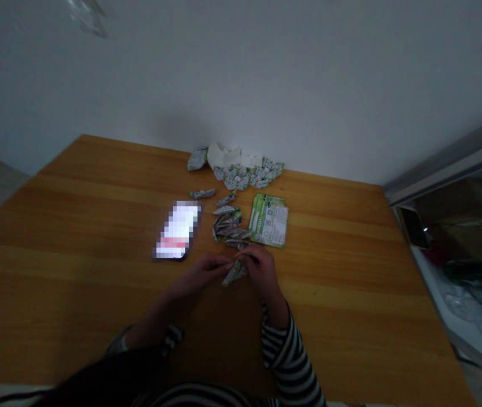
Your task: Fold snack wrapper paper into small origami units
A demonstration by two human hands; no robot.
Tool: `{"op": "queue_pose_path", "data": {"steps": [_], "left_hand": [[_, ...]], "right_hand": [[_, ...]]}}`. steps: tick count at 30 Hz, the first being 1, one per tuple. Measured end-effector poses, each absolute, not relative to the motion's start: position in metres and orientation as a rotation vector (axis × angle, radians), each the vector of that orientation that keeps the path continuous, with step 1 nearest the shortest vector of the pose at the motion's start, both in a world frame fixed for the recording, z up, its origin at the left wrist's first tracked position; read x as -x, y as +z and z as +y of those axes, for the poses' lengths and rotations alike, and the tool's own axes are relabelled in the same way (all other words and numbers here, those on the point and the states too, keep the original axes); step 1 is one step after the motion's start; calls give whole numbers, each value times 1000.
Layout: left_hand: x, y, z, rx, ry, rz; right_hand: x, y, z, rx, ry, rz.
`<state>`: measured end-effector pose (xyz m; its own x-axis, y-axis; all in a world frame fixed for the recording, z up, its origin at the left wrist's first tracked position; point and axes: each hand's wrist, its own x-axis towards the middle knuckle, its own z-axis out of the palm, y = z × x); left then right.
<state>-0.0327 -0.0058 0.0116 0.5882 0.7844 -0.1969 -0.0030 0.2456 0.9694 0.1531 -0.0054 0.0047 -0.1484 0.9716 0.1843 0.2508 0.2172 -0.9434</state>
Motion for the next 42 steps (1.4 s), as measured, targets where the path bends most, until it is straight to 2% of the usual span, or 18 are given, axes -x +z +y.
{"op": "queue_pose_path", "data": {"steps": [6,12,15,18,24,31,38,42], "left_hand": [[24,-1,-9,-1140,751,770],[24,-16,-7,-1329,1036,1143],[28,-12,-4,-1444,1126,1229],[29,-6,-2,-1389,1202,1155],[27,-3,-4,-1238,1176,1130],[23,9,-7,-1161,1205,1189],[21,1,-7,-935,1119,1203],[20,-2,-7,-962,1050,1086]], "right_hand": [[-140,2,-9,1165,925,-1706],[-120,-1,-19,1192,785,-1754],[-119,-4,-19,1283,656,-1667],[-123,-6,-18,1285,671,-1566],[-121,-6,-16,1201,840,-1541],[-114,-8,-23,1193,760,-1449],[-111,-6,-19,1186,961,-1327],[-115,-12,-16,1212,961,-1247]]}}
